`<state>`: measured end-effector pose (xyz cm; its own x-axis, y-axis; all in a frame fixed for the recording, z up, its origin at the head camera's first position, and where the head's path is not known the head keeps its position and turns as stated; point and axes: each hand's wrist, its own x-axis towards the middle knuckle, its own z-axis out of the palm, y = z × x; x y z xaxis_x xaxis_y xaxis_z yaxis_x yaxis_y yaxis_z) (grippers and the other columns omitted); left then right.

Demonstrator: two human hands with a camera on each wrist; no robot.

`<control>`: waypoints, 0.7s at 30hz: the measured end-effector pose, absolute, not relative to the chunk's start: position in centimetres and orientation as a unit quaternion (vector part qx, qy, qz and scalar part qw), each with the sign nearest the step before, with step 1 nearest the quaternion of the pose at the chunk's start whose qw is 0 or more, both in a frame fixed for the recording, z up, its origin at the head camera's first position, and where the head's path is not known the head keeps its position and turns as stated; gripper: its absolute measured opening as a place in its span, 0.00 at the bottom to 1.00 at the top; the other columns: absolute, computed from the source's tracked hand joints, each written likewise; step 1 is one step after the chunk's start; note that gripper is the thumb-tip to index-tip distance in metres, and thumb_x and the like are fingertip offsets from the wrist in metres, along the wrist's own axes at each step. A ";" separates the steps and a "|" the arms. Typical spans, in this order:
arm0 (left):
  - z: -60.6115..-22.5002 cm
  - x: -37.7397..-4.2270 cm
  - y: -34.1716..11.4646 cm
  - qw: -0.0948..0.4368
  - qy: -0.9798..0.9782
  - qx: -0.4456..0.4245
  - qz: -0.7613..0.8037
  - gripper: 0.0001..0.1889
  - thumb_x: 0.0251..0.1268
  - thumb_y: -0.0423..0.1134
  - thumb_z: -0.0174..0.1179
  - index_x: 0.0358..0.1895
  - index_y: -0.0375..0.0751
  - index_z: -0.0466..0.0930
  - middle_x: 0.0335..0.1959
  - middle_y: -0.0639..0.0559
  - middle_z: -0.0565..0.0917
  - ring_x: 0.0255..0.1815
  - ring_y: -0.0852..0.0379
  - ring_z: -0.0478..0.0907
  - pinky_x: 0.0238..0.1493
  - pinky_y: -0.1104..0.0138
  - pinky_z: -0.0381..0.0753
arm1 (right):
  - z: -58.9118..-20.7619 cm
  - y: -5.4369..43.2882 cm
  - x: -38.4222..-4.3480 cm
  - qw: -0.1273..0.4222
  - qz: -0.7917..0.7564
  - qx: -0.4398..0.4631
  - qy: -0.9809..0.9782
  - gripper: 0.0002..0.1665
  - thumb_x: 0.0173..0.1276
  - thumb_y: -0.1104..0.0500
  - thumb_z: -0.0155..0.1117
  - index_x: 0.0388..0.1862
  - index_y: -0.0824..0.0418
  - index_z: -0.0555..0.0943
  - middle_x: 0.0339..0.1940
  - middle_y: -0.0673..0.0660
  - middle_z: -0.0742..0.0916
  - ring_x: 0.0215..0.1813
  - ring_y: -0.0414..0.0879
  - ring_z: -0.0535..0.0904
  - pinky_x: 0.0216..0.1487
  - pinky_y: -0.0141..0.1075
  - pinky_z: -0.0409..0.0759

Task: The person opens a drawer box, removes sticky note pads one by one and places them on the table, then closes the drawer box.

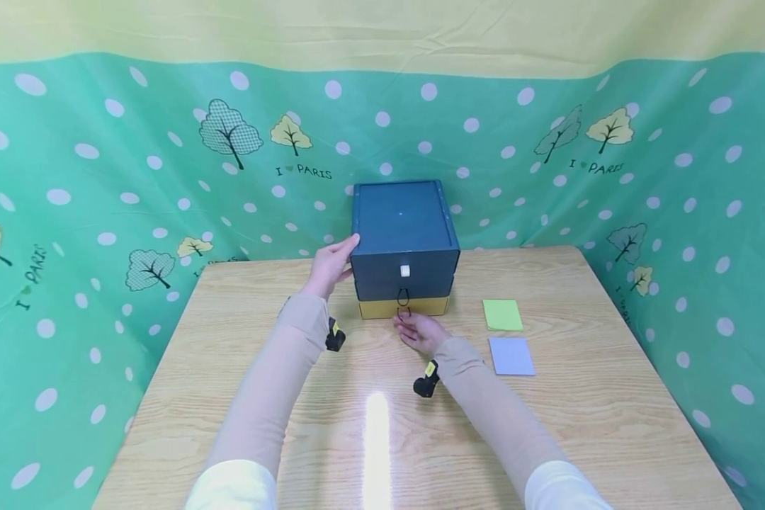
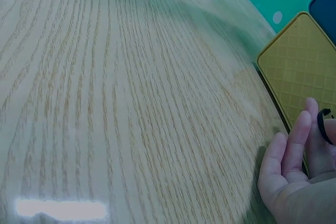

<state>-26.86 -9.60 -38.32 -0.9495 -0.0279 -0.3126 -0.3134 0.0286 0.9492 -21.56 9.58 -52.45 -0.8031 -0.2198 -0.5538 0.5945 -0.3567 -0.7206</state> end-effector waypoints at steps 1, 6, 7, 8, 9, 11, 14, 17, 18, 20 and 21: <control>-38.3 -26.9 -9.6 0.105 0.710 -0.120 0.686 0.27 0.63 0.56 0.59 0.64 0.51 0.73 0.69 0.55 0.69 0.68 0.52 0.67 0.65 0.58 0.73 | -52.5 9.6 -21.6 0.254 -0.803 0.185 0.507 0.13 0.76 0.64 0.43 0.56 0.63 0.69 0.70 0.65 0.68 0.49 0.42 0.72 0.70 0.41 0.64; -38.2 -26.9 -9.5 0.104 0.710 -0.124 0.686 0.27 0.63 0.55 0.59 0.63 0.51 0.74 0.69 0.55 0.69 0.68 0.52 0.68 0.64 0.58 0.73 | -52.5 9.7 -21.4 0.253 -0.805 0.184 0.503 0.14 0.75 0.65 0.43 0.57 0.64 0.68 0.70 0.65 0.68 0.49 0.42 0.72 0.69 0.40 0.65; -38.2 -26.9 -9.5 0.103 0.710 -0.125 0.685 0.27 0.63 0.55 0.59 0.63 0.51 0.74 0.69 0.55 0.69 0.68 0.52 0.68 0.64 0.58 0.73 | -52.5 9.7 -21.4 0.253 -0.805 0.184 0.504 0.14 0.75 0.65 0.44 0.57 0.64 0.69 0.70 0.66 0.68 0.48 0.42 0.72 0.69 0.40 0.64; -38.2 -26.9 -9.5 0.103 0.710 -0.125 0.685 0.27 0.63 0.55 0.59 0.63 0.51 0.74 0.69 0.55 0.69 0.68 0.52 0.68 0.64 0.58 0.73 | -52.5 9.7 -21.3 0.253 -0.806 0.184 0.504 0.13 0.75 0.65 0.44 0.56 0.64 0.69 0.70 0.66 0.68 0.48 0.42 0.72 0.69 0.40 0.65; -38.2 -26.8 -9.5 0.103 0.710 -0.125 0.685 0.27 0.63 0.55 0.59 0.63 0.51 0.74 0.69 0.55 0.69 0.68 0.52 0.68 0.64 0.58 0.73 | -52.5 9.7 -21.3 0.252 -0.806 0.185 0.503 0.12 0.75 0.65 0.44 0.54 0.64 0.70 0.70 0.66 0.68 0.48 0.42 0.73 0.69 0.40 0.65; -38.2 -26.8 -9.5 0.103 0.710 -0.125 0.685 0.27 0.63 0.55 0.59 0.63 0.51 0.74 0.69 0.55 0.69 0.68 0.52 0.67 0.64 0.58 0.73 | -52.6 9.7 -21.2 0.251 -0.806 0.183 0.503 0.11 0.75 0.65 0.44 0.52 0.63 0.71 0.70 0.66 0.69 0.48 0.42 0.73 0.70 0.41 0.65; -38.2 -26.8 -9.5 0.104 0.710 -0.125 0.685 0.27 0.63 0.55 0.59 0.64 0.51 0.73 0.69 0.55 0.69 0.68 0.52 0.67 0.64 0.58 0.73 | -52.6 9.8 -21.1 0.253 -0.805 0.186 0.504 0.11 0.75 0.65 0.44 0.53 0.63 0.71 0.70 0.66 0.69 0.48 0.42 0.74 0.70 0.41 0.65; -38.2 -26.8 -9.6 0.105 0.709 -0.124 0.686 0.27 0.63 0.56 0.59 0.64 0.50 0.73 0.69 0.54 0.69 0.68 0.51 0.67 0.64 0.58 0.73 | -52.6 9.8 -21.1 0.252 -0.801 0.190 0.508 0.13 0.75 0.65 0.44 0.54 0.64 0.71 0.69 0.65 0.70 0.46 0.41 0.74 0.69 0.40 0.66; -38.1 -26.8 -9.6 0.106 0.709 -0.123 0.686 0.28 0.63 0.55 0.59 0.64 0.50 0.73 0.69 0.54 0.68 0.68 0.51 0.67 0.64 0.58 0.73 | -52.6 9.8 -21.0 0.251 -0.801 0.191 0.509 0.13 0.75 0.65 0.44 0.54 0.64 0.71 0.69 0.65 0.70 0.46 0.41 0.75 0.68 0.40 0.67; -38.1 -26.8 -9.6 0.106 0.709 -0.121 0.687 0.28 0.63 0.55 0.59 0.64 0.50 0.72 0.69 0.54 0.68 0.69 0.51 0.66 0.65 0.58 0.73 | -52.7 9.8 -21.0 0.247 -0.801 0.194 0.510 0.12 0.75 0.65 0.44 0.53 0.64 0.71 0.67 0.65 0.73 0.45 0.42 0.75 0.67 0.40 0.68; -38.2 -26.8 -9.6 0.106 0.710 -0.121 0.686 0.28 0.64 0.55 0.59 0.64 0.50 0.72 0.69 0.54 0.68 0.69 0.51 0.66 0.65 0.58 0.73 | -52.6 9.8 -20.9 0.246 -0.801 0.194 0.509 0.12 0.75 0.65 0.44 0.52 0.64 0.72 0.66 0.65 0.73 0.45 0.42 0.75 0.68 0.41 0.67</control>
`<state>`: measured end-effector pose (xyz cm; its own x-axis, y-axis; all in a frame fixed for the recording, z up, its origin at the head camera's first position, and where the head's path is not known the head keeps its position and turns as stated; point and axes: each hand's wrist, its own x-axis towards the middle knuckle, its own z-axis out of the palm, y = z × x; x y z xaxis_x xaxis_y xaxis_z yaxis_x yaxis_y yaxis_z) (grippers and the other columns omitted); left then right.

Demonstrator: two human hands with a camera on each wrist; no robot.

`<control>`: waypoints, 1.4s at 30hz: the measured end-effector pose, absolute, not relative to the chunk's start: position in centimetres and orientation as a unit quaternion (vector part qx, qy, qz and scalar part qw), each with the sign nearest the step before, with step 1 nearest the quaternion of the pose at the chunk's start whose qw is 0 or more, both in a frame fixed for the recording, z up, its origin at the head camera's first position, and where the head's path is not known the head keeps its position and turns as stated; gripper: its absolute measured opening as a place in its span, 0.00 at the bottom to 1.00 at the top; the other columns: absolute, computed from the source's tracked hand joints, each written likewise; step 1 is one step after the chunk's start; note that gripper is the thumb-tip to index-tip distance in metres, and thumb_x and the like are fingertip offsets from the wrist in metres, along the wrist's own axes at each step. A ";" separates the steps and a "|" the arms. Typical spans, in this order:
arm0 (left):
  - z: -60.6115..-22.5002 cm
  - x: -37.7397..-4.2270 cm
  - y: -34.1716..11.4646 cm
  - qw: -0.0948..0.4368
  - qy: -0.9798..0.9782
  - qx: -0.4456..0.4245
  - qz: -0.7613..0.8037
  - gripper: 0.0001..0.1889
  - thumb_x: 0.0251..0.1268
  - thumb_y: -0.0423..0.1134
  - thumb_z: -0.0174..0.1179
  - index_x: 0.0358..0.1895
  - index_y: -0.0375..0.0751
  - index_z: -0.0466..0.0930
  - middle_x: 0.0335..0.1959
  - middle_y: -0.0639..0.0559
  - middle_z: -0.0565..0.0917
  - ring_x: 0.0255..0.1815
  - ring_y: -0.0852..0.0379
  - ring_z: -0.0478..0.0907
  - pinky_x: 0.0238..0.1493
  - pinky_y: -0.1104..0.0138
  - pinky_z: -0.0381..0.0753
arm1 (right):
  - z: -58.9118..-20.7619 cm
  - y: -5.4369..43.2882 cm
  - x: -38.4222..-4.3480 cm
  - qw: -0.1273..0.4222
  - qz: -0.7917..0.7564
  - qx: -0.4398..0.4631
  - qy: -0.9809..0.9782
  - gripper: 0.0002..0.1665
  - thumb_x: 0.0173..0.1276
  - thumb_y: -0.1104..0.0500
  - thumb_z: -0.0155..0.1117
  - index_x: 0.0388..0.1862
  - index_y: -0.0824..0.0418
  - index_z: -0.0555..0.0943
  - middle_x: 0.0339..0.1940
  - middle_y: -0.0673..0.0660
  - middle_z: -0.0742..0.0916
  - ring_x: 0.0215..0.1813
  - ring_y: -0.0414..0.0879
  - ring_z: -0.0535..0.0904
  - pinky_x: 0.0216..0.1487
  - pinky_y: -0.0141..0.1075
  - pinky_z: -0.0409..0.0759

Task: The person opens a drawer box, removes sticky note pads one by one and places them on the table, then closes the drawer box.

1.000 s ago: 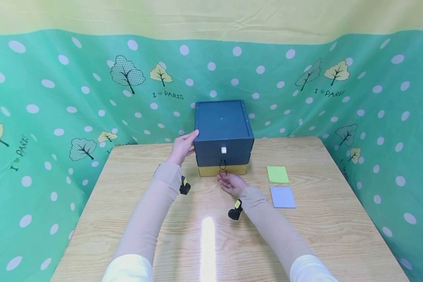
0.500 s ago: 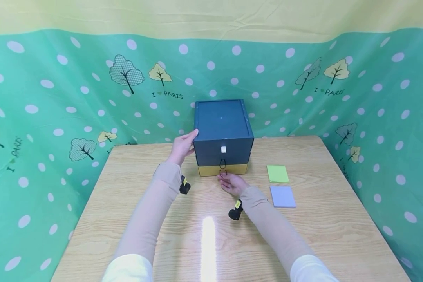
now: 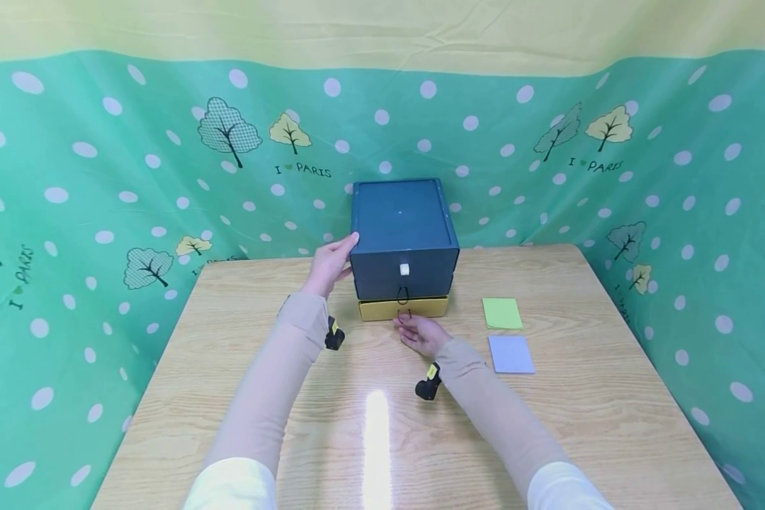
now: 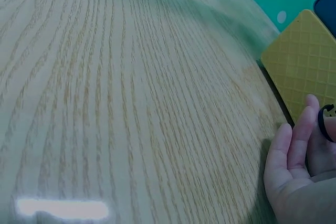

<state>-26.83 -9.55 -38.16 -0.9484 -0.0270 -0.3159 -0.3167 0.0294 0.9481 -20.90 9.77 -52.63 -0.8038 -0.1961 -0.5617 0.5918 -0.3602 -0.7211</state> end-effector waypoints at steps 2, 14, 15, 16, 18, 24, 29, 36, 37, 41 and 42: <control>-38.2 -26.9 -9.5 0.105 0.711 -0.122 0.685 0.28 0.63 0.55 0.59 0.64 0.50 0.73 0.69 0.55 0.68 0.69 0.51 0.66 0.65 0.58 0.73 | -52.6 9.8 -20.8 0.244 -0.803 0.195 0.508 0.11 0.75 0.66 0.45 0.52 0.64 0.72 0.65 0.65 0.74 0.45 0.43 0.75 0.68 0.42 0.67; -38.2 -26.9 -9.6 0.105 0.712 -0.120 0.684 0.28 0.63 0.56 0.59 0.65 0.50 0.72 0.70 0.54 0.68 0.70 0.52 0.65 0.65 0.58 0.72 | -52.8 10.0 -20.2 0.251 -0.809 0.184 0.498 0.13 0.75 0.65 0.45 0.54 0.65 0.71 0.53 0.60 0.81 0.46 0.44 0.74 0.67 0.41 0.67; -38.2 -26.9 -9.6 0.105 0.713 -0.120 0.683 0.28 0.63 0.56 0.59 0.65 0.50 0.72 0.70 0.54 0.68 0.70 0.52 0.65 0.65 0.58 0.73 | -52.9 10.1 -20.2 0.252 -0.810 0.183 0.497 0.13 0.75 0.65 0.45 0.54 0.65 0.71 0.51 0.59 0.81 0.46 0.44 0.74 0.67 0.40 0.67; -38.3 -26.9 -9.6 0.105 0.713 -0.120 0.683 0.28 0.63 0.56 0.59 0.65 0.50 0.72 0.70 0.54 0.68 0.70 0.52 0.65 0.65 0.58 0.73 | -53.0 10.1 -20.1 0.255 -0.811 0.181 0.495 0.13 0.75 0.65 0.45 0.55 0.65 0.71 0.51 0.58 0.81 0.46 0.44 0.74 0.67 0.40 0.67; -38.3 -26.9 -9.6 0.105 0.714 -0.121 0.681 0.28 0.63 0.56 0.58 0.64 0.50 0.72 0.70 0.55 0.68 0.69 0.52 0.65 0.65 0.58 0.73 | -53.2 10.2 -20.1 0.257 -0.810 0.180 0.495 0.13 0.75 0.65 0.45 0.55 0.65 0.71 0.49 0.57 0.81 0.46 0.43 0.74 0.65 0.39 0.69; -38.4 -26.8 -9.6 0.103 0.714 -0.122 0.682 0.28 0.63 0.56 0.59 0.64 0.51 0.73 0.69 0.55 0.68 0.68 0.52 0.67 0.64 0.58 0.73 | -53.5 10.2 -19.9 0.258 -0.806 0.172 0.503 0.13 0.75 0.66 0.43 0.54 0.65 0.70 0.52 0.59 0.81 0.43 0.42 0.75 0.57 0.35 0.73; -38.3 -26.8 -9.6 0.102 0.713 -0.121 0.683 0.27 0.64 0.56 0.58 0.64 0.51 0.73 0.69 0.55 0.68 0.68 0.52 0.67 0.65 0.57 0.73 | -53.3 10.3 -19.7 0.263 -0.805 0.168 0.504 0.13 0.75 0.66 0.42 0.54 0.65 0.70 0.57 0.62 0.79 0.44 0.42 0.75 0.61 0.38 0.71; -38.2 -26.8 -9.5 0.101 0.713 -0.123 0.683 0.28 0.64 0.56 0.58 0.64 0.50 0.73 0.69 0.54 0.69 0.68 0.52 0.67 0.65 0.58 0.73 | -53.0 10.4 -19.6 0.272 -0.791 0.162 0.523 0.19 0.76 0.65 0.41 0.62 0.68 0.66 0.68 0.67 0.71 0.49 0.44 0.74 0.65 0.39 0.69; -38.3 -26.8 -9.5 0.101 0.712 -0.124 0.684 0.28 0.63 0.56 0.59 0.64 0.50 0.73 0.69 0.54 0.69 0.68 0.52 0.67 0.65 0.58 0.73 | -53.0 10.4 -19.6 0.273 -0.789 0.162 0.525 0.19 0.76 0.65 0.41 0.62 0.68 0.67 0.68 0.67 0.70 0.50 0.44 0.74 0.65 0.39 0.69; -38.4 -26.9 -9.5 0.102 0.712 -0.124 0.683 0.28 0.63 0.56 0.59 0.64 0.50 0.73 0.69 0.54 0.69 0.68 0.53 0.68 0.64 0.58 0.73 | -53.0 10.6 -19.4 0.274 -0.783 0.159 0.536 0.16 0.75 0.65 0.43 0.57 0.68 0.70 0.65 0.68 0.73 0.49 0.45 0.75 0.63 0.38 0.71; -38.4 -26.9 -9.5 0.102 0.713 -0.123 0.683 0.28 0.63 0.56 0.59 0.64 0.50 0.73 0.69 0.54 0.69 0.68 0.53 0.68 0.64 0.58 0.73 | -53.0 10.7 -19.3 0.274 -0.781 0.158 0.539 0.15 0.74 0.66 0.44 0.56 0.68 0.71 0.64 0.67 0.75 0.48 0.45 0.75 0.62 0.38 0.72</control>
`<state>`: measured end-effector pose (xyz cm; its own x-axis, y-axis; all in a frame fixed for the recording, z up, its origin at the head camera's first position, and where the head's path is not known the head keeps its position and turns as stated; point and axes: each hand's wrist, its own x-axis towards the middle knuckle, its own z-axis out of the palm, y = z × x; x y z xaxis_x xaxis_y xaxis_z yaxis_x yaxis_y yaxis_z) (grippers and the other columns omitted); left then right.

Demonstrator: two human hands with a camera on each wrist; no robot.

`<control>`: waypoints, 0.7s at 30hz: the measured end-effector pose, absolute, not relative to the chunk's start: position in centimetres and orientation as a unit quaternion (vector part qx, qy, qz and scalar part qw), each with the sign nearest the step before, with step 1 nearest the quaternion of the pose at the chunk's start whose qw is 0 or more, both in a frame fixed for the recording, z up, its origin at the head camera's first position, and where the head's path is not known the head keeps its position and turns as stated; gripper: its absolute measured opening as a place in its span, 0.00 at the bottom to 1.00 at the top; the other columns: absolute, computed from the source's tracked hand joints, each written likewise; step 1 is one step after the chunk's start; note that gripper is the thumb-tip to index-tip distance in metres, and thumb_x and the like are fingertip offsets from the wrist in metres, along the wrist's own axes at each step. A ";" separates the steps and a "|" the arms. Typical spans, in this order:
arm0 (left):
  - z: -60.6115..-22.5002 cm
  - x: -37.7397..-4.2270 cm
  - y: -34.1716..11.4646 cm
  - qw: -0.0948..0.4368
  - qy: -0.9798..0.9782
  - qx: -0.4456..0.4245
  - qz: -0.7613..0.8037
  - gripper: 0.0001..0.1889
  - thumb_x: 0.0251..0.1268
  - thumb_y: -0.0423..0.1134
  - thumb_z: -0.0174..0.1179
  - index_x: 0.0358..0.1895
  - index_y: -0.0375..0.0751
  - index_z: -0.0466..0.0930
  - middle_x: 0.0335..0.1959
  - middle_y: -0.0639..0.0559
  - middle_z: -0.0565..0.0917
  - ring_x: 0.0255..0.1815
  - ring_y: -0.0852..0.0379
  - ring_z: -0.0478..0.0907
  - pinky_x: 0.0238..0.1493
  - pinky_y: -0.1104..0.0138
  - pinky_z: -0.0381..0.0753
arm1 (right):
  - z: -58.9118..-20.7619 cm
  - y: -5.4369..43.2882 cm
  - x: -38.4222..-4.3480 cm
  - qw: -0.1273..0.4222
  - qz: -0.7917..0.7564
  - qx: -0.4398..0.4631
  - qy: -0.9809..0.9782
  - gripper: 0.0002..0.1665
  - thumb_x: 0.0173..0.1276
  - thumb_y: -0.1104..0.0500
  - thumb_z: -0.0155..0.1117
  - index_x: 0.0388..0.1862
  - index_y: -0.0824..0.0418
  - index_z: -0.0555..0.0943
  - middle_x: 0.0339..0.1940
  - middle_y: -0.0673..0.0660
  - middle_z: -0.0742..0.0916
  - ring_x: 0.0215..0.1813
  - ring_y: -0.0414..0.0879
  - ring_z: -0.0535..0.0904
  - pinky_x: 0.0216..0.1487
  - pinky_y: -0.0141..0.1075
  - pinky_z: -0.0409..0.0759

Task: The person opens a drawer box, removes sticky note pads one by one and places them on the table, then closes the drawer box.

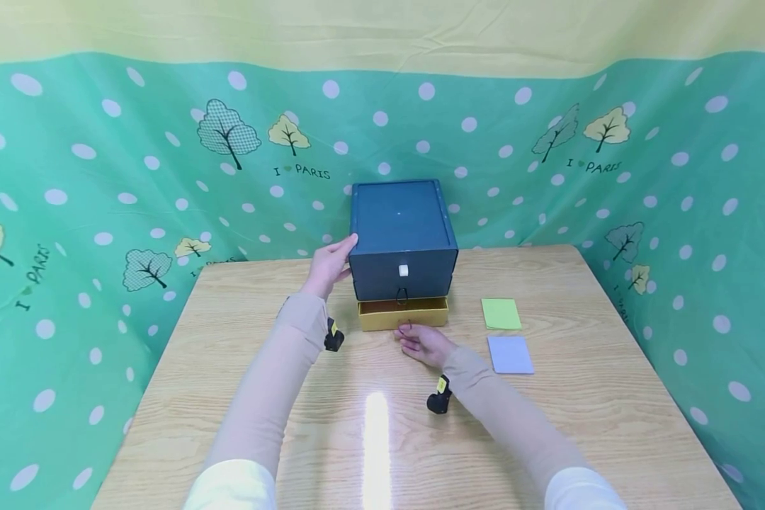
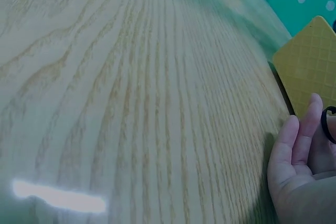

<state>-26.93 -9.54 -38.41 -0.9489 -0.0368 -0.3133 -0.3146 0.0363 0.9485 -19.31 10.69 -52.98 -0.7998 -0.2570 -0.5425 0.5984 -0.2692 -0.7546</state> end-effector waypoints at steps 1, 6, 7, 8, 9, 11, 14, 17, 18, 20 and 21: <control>-38.5 -27.0 -9.5 0.101 0.713 -0.123 0.683 0.28 0.63 0.56 0.59 0.64 0.50 0.73 0.69 0.54 0.69 0.68 0.53 0.68 0.64 0.58 0.74 | -53.0 10.7 -19.2 0.275 -0.778 0.156 0.543 0.14 0.74 0.66 0.45 0.55 0.68 0.71 0.62 0.67 0.76 0.47 0.45 0.76 0.61 0.38 0.73; -38.5 -27.0 -9.5 0.098 0.714 -0.122 0.683 0.28 0.63 0.56 0.59 0.64 0.50 0.73 0.69 0.54 0.69 0.67 0.52 0.68 0.64 0.58 0.74 | -52.9 10.9 -18.9 0.282 -0.767 0.150 0.556 0.15 0.73 0.67 0.46 0.55 0.69 0.72 0.53 0.62 0.83 0.42 0.43 0.77 0.58 0.37 0.74; -38.5 -27.0 -9.5 0.098 0.714 -0.121 0.683 0.28 0.63 0.56 0.59 0.64 0.50 0.73 0.69 0.54 0.69 0.67 0.52 0.68 0.64 0.58 0.74 | -52.9 10.9 -18.9 0.283 -0.766 0.148 0.559 0.15 0.73 0.67 0.45 0.55 0.69 0.71 0.53 0.61 0.83 0.41 0.43 0.77 0.58 0.37 0.75; -38.5 -27.0 -9.5 0.099 0.714 -0.121 0.683 0.28 0.63 0.56 0.59 0.64 0.50 0.73 0.69 0.54 0.69 0.68 0.52 0.68 0.64 0.58 0.74 | -52.8 10.9 -18.8 0.282 -0.765 0.146 0.560 0.15 0.73 0.66 0.45 0.56 0.69 0.71 0.52 0.61 0.83 0.41 0.43 0.77 0.58 0.37 0.74; -38.5 -27.0 -9.5 0.099 0.714 -0.120 0.682 0.28 0.63 0.56 0.59 0.64 0.50 0.73 0.69 0.54 0.69 0.68 0.52 0.67 0.64 0.58 0.74 | -52.8 10.9 -18.8 0.282 -0.764 0.144 0.563 0.15 0.74 0.66 0.45 0.56 0.70 0.71 0.52 0.61 0.84 0.41 0.42 0.77 0.58 0.37 0.74; -38.5 -27.0 -9.5 0.099 0.714 -0.121 0.683 0.28 0.63 0.56 0.59 0.64 0.50 0.73 0.69 0.54 0.69 0.68 0.52 0.67 0.64 0.58 0.74 | -52.8 10.9 -18.7 0.282 -0.764 0.142 0.563 0.16 0.74 0.66 0.44 0.56 0.70 0.71 0.50 0.60 0.84 0.40 0.42 0.77 0.59 0.38 0.74; -38.5 -27.0 -9.5 0.099 0.712 -0.121 0.684 0.28 0.63 0.56 0.59 0.64 0.49 0.73 0.69 0.54 0.69 0.68 0.52 0.67 0.64 0.58 0.74 | -52.9 11.0 -18.6 0.284 -0.765 0.140 0.561 0.15 0.74 0.66 0.44 0.55 0.70 0.71 0.46 0.58 0.85 0.40 0.42 0.78 0.59 0.38 0.74; -38.5 -27.0 -9.4 0.098 0.709 -0.122 0.688 0.28 0.63 0.55 0.59 0.64 0.48 0.73 0.69 0.54 0.69 0.68 0.52 0.67 0.64 0.58 0.74 | -52.8 11.2 -18.4 0.292 -0.766 0.136 0.557 0.12 0.73 0.67 0.46 0.52 0.68 0.73 0.42 0.55 0.86 0.39 0.42 0.78 0.55 0.35 0.77; -38.5 -27.0 -9.4 0.098 0.709 -0.121 0.688 0.28 0.63 0.55 0.59 0.64 0.48 0.72 0.69 0.53 0.69 0.68 0.52 0.67 0.64 0.58 0.73 | -52.8 11.2 -18.4 0.294 -0.765 0.135 0.556 0.12 0.73 0.67 0.46 0.51 0.67 0.73 0.41 0.54 0.86 0.39 0.41 0.79 0.53 0.34 0.77; -38.4 -27.0 -9.5 0.099 0.708 -0.122 0.689 0.28 0.63 0.55 0.59 0.64 0.48 0.72 0.69 0.54 0.69 0.69 0.52 0.66 0.64 0.57 0.73 | -52.8 11.3 -18.3 0.299 -0.763 0.135 0.556 0.12 0.72 0.67 0.47 0.51 0.67 0.73 0.40 0.53 0.86 0.38 0.41 0.79 0.52 0.33 0.78; -38.4 -27.0 -9.5 0.099 0.708 -0.122 0.689 0.28 0.63 0.55 0.59 0.64 0.48 0.72 0.69 0.54 0.69 0.69 0.52 0.66 0.64 0.58 0.73 | -52.7 11.3 -18.2 0.300 -0.763 0.135 0.556 0.11 0.72 0.67 0.47 0.50 0.66 0.74 0.40 0.53 0.86 0.38 0.40 0.79 0.50 0.32 0.78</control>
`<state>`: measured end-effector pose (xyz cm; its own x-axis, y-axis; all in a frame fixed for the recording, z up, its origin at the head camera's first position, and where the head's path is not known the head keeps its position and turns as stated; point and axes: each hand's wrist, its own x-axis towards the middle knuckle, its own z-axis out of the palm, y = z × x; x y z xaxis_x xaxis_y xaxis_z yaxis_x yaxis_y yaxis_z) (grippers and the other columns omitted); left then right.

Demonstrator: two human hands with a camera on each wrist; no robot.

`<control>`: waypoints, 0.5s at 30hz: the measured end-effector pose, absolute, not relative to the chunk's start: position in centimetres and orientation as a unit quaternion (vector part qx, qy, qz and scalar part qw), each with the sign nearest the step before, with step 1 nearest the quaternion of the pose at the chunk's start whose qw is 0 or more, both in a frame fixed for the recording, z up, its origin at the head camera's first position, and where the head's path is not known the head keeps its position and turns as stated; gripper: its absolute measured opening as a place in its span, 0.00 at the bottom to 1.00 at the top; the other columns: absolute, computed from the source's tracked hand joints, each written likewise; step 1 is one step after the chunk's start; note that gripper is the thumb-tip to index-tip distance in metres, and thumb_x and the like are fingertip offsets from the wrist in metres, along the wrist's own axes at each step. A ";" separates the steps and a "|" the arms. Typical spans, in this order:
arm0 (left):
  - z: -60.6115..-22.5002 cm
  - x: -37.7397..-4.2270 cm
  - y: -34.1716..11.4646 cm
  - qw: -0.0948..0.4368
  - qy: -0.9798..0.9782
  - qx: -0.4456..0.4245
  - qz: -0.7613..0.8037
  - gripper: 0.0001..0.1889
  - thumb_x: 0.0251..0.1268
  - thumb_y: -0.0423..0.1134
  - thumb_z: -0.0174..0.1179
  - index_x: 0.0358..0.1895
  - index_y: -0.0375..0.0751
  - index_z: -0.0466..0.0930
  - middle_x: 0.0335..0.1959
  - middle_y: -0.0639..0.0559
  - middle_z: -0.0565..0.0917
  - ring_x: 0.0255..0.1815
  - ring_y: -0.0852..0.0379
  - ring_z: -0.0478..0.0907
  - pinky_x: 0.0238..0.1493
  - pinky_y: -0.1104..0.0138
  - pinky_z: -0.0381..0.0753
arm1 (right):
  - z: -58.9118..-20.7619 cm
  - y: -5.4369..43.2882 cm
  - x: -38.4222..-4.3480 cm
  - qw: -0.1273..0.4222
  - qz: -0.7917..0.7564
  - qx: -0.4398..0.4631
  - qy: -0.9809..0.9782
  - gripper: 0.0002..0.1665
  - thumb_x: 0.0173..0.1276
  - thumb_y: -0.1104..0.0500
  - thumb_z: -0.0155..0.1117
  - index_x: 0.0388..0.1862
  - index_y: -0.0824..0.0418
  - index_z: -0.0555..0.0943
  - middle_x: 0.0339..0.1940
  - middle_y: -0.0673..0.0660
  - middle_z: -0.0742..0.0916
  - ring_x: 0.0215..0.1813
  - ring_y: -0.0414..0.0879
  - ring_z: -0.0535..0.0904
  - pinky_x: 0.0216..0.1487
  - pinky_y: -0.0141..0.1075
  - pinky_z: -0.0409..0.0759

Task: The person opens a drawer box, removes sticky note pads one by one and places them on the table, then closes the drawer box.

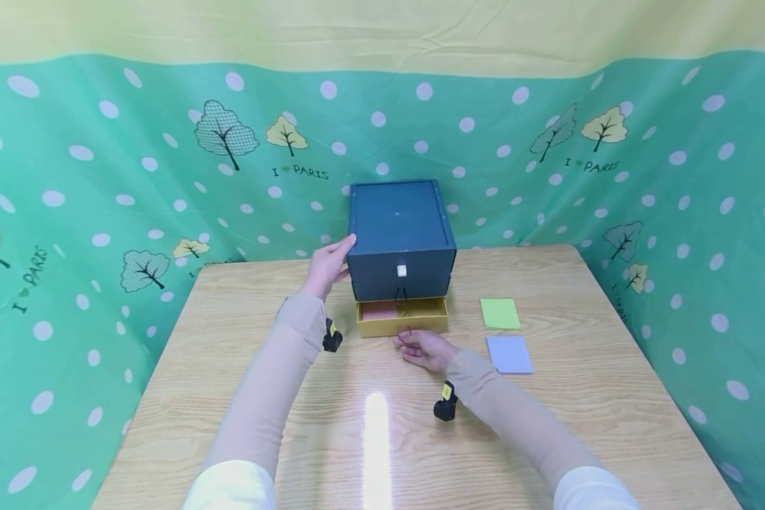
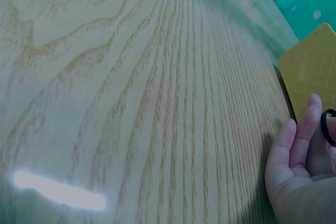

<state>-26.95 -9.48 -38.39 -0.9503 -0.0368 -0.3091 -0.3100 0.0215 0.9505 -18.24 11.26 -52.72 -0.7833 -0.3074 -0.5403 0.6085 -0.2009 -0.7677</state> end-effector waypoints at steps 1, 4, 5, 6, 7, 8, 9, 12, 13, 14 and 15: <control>-38.4 -26.9 -9.5 0.099 0.708 -0.123 0.688 0.28 0.63 0.55 0.59 0.64 0.48 0.72 0.69 0.54 0.69 0.69 0.53 0.66 0.64 0.58 0.73 | -52.7 11.2 -18.2 0.301 -0.762 0.136 0.557 0.12 0.72 0.67 0.47 0.51 0.67 0.73 0.40 0.53 0.86 0.38 0.40 0.78 0.50 0.32 0.78; -38.4 -26.9 -9.6 0.102 0.709 -0.123 0.687 0.28 0.63 0.55 0.59 0.64 0.49 0.73 0.69 0.54 0.68 0.69 0.53 0.65 0.65 0.58 0.73 | -52.7 11.2 -18.1 0.300 -0.760 0.143 0.559 0.11 0.72 0.67 0.47 0.50 0.67 0.74 0.40 0.53 0.86 0.39 0.41 0.78 0.49 0.31 0.78; -38.4 -26.9 -9.6 0.102 0.709 -0.123 0.687 0.28 0.63 0.55 0.59 0.64 0.49 0.73 0.69 0.54 0.68 0.69 0.53 0.66 0.65 0.58 0.73 | -52.7 11.2 -18.0 0.300 -0.760 0.141 0.559 0.11 0.73 0.67 0.47 0.50 0.67 0.74 0.40 0.53 0.86 0.39 0.41 0.78 0.49 0.31 0.78; -38.4 -26.9 -9.6 0.102 0.709 -0.123 0.687 0.28 0.63 0.55 0.59 0.64 0.49 0.73 0.69 0.54 0.68 0.69 0.53 0.66 0.65 0.58 0.73 | -52.8 11.3 -18.0 0.300 -0.760 0.142 0.559 0.11 0.72 0.67 0.47 0.49 0.66 0.74 0.40 0.53 0.87 0.39 0.42 0.79 0.48 0.31 0.78; -38.4 -26.9 -9.7 0.102 0.708 -0.123 0.687 0.28 0.63 0.55 0.59 0.64 0.49 0.73 0.69 0.54 0.68 0.69 0.53 0.66 0.65 0.57 0.73 | -52.8 11.3 -18.0 0.300 -0.759 0.144 0.560 0.10 0.72 0.67 0.48 0.48 0.66 0.75 0.40 0.53 0.87 0.39 0.42 0.79 0.48 0.31 0.78; -38.4 -26.9 -9.7 0.102 0.708 -0.123 0.688 0.28 0.63 0.55 0.59 0.64 0.50 0.73 0.69 0.54 0.68 0.69 0.52 0.66 0.65 0.57 0.72 | -52.9 11.3 -18.0 0.300 -0.758 0.143 0.561 0.10 0.72 0.67 0.48 0.48 0.66 0.75 0.41 0.53 0.87 0.39 0.42 0.79 0.49 0.32 0.78; -38.4 -26.9 -9.7 0.101 0.708 -0.123 0.688 0.28 0.63 0.55 0.59 0.64 0.50 0.73 0.69 0.54 0.69 0.69 0.52 0.66 0.65 0.57 0.72 | -52.9 11.4 -17.9 0.299 -0.759 0.141 0.561 0.11 0.73 0.66 0.48 0.49 0.66 0.74 0.42 0.54 0.87 0.40 0.42 0.79 0.49 0.32 0.78; -38.4 -26.9 -9.6 0.101 0.707 -0.123 0.689 0.28 0.63 0.55 0.59 0.64 0.49 0.73 0.69 0.54 0.68 0.69 0.52 0.65 0.65 0.57 0.72 | -53.0 11.5 -17.8 0.300 -0.760 0.144 0.558 0.13 0.73 0.66 0.47 0.52 0.68 0.73 0.45 0.57 0.86 0.41 0.43 0.79 0.52 0.33 0.77; -38.4 -26.9 -9.6 0.102 0.707 -0.122 0.689 0.28 0.63 0.55 0.59 0.64 0.49 0.72 0.70 0.54 0.68 0.70 0.52 0.65 0.66 0.57 0.71 | -53.0 11.5 -17.8 0.301 -0.760 0.146 0.557 0.14 0.73 0.66 0.47 0.54 0.69 0.73 0.46 0.57 0.86 0.41 0.43 0.79 0.53 0.34 0.77; -38.4 -26.9 -9.6 0.102 0.707 -0.122 0.689 0.28 0.63 0.55 0.59 0.64 0.49 0.72 0.70 0.53 0.68 0.70 0.52 0.65 0.66 0.57 0.71 | -53.0 11.6 -17.7 0.303 -0.760 0.146 0.556 0.15 0.73 0.66 0.47 0.55 0.69 0.72 0.47 0.58 0.86 0.42 0.43 0.78 0.53 0.34 0.77; -38.4 -26.9 -9.6 0.102 0.707 -0.122 0.689 0.28 0.63 0.55 0.59 0.64 0.49 0.72 0.70 0.53 0.68 0.70 0.52 0.65 0.66 0.56 0.71 | -52.9 11.6 -17.6 0.306 -0.760 0.147 0.555 0.15 0.73 0.66 0.47 0.55 0.69 0.72 0.48 0.59 0.85 0.42 0.43 0.78 0.54 0.34 0.77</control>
<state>-26.90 -9.56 -38.42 -0.9496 -0.0311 -0.3120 -0.3127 0.0212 0.9496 -17.60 11.60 -52.94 -0.7700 -0.3010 -0.5626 0.6276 -0.1983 -0.7529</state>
